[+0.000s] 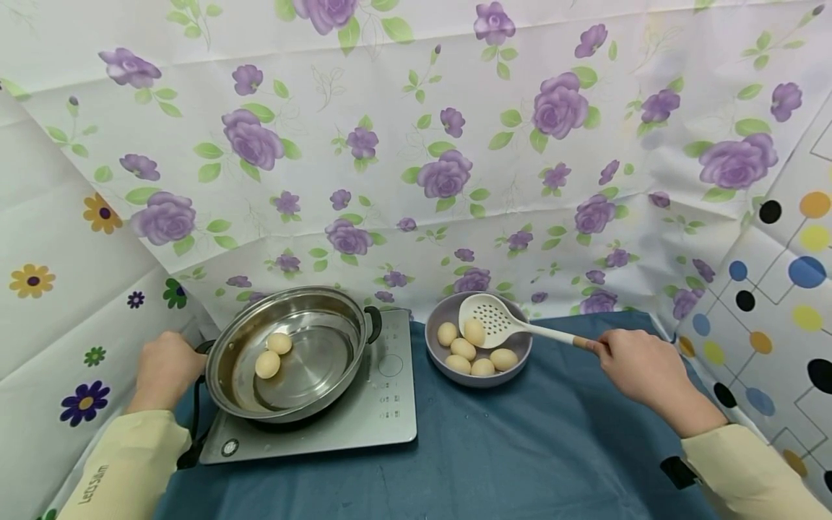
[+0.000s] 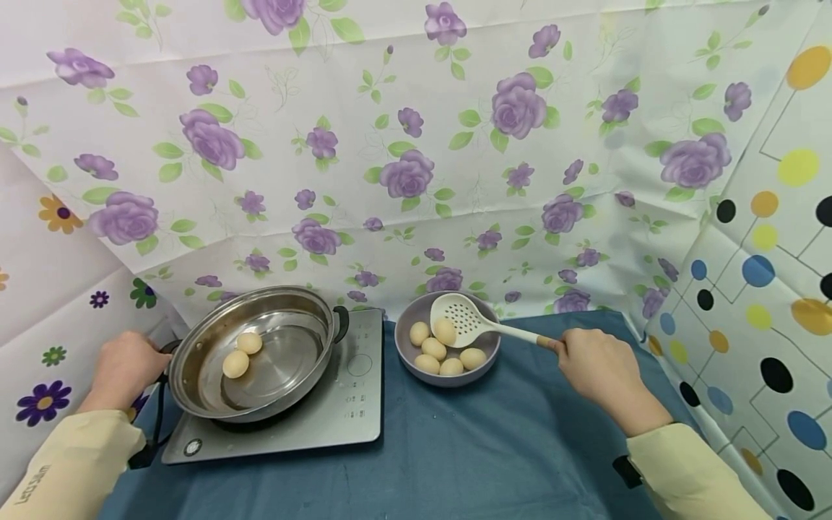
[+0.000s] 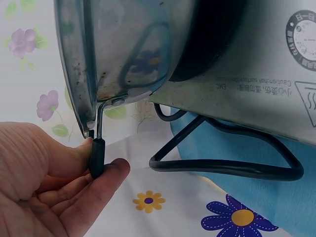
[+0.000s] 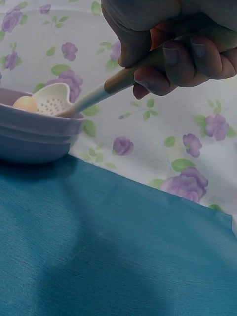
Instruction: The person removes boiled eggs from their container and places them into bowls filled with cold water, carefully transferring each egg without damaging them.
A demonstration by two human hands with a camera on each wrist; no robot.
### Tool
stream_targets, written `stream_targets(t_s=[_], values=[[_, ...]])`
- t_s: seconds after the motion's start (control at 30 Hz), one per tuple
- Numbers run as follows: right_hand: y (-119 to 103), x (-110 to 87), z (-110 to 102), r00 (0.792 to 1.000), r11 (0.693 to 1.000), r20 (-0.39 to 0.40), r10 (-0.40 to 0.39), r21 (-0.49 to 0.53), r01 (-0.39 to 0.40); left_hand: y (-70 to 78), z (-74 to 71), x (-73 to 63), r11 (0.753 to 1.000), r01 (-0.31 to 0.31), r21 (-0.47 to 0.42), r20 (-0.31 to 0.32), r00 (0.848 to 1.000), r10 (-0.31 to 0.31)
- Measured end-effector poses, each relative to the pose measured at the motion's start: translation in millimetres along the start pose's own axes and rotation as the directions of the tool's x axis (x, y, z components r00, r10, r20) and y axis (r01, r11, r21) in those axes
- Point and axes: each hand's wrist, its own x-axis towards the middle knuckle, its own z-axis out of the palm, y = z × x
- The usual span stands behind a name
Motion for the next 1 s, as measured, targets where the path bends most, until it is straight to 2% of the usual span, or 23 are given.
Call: stream_targets(t_s=[0.47, 1.0], values=[[1.5, -0.7, -3.4, 0.999, 0.999, -0.054, 0.007, -0.036, -0.009, -0.9, 1.1, -1.1, 1.000, 0.003, -0.013, 0.008, 1.000, -0.003], [3.5, 0.0, -9.1, 0.996, 0.999, -0.081, 0.032, -0.026, -0.034, -1.4, 1.5, -0.8, 1.000, -0.008, -0.024, 0.010, 1.000, 0.008]])
